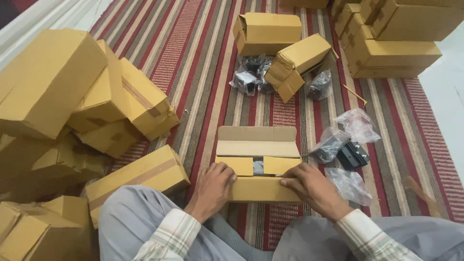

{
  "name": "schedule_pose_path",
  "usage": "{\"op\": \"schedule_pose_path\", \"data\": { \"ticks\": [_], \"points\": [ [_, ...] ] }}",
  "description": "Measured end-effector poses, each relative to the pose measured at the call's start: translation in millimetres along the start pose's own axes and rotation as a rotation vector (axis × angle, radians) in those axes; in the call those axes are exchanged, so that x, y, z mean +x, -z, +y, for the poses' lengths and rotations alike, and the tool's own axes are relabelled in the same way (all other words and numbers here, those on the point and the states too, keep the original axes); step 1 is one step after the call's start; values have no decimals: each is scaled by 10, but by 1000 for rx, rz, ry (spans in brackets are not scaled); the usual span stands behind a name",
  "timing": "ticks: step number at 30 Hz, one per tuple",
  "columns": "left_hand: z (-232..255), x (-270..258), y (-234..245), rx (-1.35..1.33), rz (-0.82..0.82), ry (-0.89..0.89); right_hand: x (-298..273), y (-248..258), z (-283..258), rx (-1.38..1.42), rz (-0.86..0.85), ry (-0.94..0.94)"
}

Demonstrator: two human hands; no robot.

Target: The person packs electronic devices into small cardboard boxes, placing the devices and accessories inside and then folding the box flaps closed.

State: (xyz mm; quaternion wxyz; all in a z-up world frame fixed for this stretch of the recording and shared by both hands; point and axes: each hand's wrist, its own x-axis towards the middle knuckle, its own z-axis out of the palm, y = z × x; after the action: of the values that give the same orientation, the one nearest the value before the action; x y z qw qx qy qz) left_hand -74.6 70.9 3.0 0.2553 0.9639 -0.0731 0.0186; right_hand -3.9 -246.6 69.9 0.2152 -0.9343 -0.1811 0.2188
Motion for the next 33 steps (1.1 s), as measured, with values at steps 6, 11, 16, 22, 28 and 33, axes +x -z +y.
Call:
{"op": "schedule_pose_path", "data": {
  "ticks": [6, 11, 16, 22, 28, 33],
  "points": [
    [200, 102, 300, -94, -74, 36, 93, -57, 58, -48, 127, -115],
    [78, 264, 28, 42, -85, 89, 136, -35, 28, 99, 191, -194],
    [62, 212, 208, -109, -145, 120, 373, -116, 157, 423, 253, -259],
    [54, 225, 165, -159, -26, 108, 450, 21, -113, 1056, 352, -265],
    [65, 189, 232, -226, -70, 190, 172, 192, -30, 860, 335, -90],
    [20, 124, 334, -454, 547, 228, 88, 407, -262, 809, 232, -167]
  ]
}}
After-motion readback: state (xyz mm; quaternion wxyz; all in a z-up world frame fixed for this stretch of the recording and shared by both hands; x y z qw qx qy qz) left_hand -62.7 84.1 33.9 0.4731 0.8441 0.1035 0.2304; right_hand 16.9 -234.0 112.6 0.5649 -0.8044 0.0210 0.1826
